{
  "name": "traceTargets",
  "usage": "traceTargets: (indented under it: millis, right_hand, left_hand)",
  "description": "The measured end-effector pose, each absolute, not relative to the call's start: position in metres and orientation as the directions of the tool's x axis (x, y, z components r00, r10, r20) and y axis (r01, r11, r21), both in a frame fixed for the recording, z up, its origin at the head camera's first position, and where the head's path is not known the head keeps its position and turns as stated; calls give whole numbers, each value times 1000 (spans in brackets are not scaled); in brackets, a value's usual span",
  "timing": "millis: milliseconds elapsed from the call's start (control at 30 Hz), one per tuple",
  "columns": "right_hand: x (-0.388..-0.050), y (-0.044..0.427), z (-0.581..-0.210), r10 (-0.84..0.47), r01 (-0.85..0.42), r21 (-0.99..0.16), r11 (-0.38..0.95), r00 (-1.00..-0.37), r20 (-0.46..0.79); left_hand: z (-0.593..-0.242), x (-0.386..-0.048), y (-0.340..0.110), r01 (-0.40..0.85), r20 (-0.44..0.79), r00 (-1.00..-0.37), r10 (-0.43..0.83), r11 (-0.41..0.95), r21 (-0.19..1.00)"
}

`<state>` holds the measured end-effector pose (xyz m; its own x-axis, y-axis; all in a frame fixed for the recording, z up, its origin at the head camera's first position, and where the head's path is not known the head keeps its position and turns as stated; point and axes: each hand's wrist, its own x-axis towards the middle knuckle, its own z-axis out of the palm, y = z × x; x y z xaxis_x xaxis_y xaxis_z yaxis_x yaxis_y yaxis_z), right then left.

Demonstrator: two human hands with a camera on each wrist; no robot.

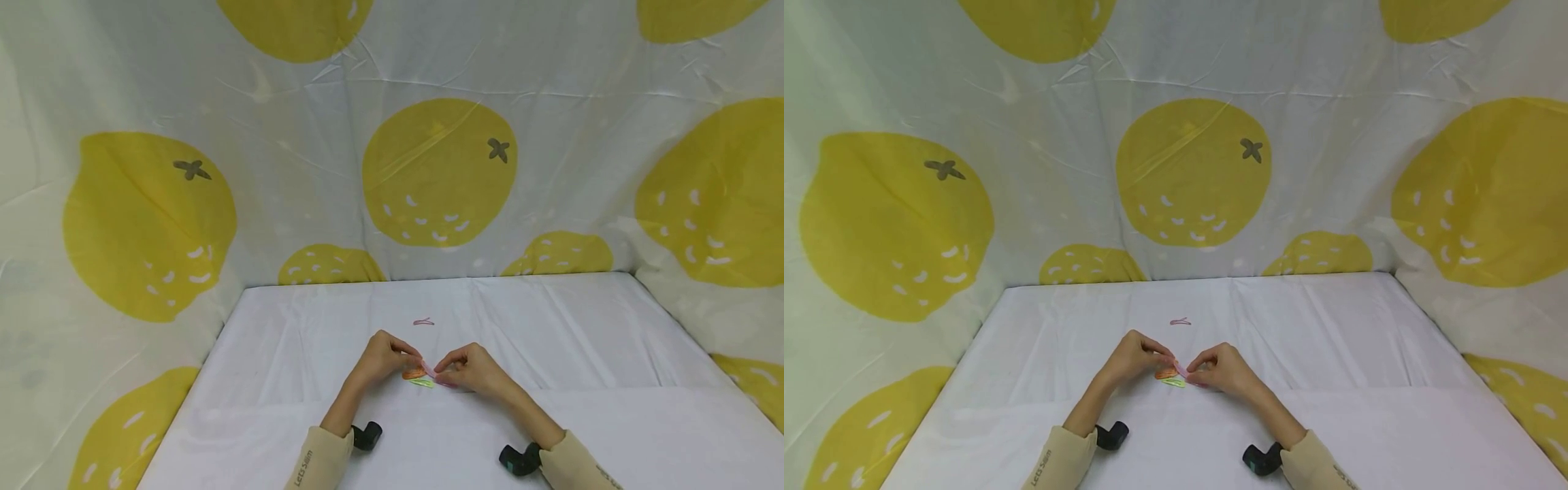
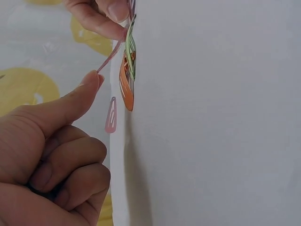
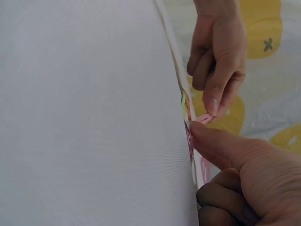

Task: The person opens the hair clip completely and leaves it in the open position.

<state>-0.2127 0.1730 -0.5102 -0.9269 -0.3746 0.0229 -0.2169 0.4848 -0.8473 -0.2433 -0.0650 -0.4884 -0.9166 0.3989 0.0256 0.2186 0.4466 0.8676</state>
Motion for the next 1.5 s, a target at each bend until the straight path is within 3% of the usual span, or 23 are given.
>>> traceTargets:
  millis: [233, 633, 1000, 1267, 1500]
  right_hand:
    - [-212, 173, -512, -351, -238, -847, 475, -934, 65]
    - [-213, 171, -507, -201, -267, -873, 408, -959, 199]
    - [-213, 171, -505, -196, -398, -872, 285, -915, 353]
    - [-214, 169, -506, -206, -442, -844, 304, -895, 395]
    - [-213, 168, -503, -164, -390, -872, 295, -920, 355]
  left_hand:
    - [-485, -243, -67, 185, 9, -927, 376, 436, 881]
    - [-484, -247, -69, 137, 33, -953, 302, 329, 934]
    - [-483, -248, -71, 22, -43, -955, 294, 215, 976]
    - [-480, -247, -67, 159, 49, -941, 334, 310, 937]
    - [-475, -242, -60, 247, 54, -894, 445, 387, 888]
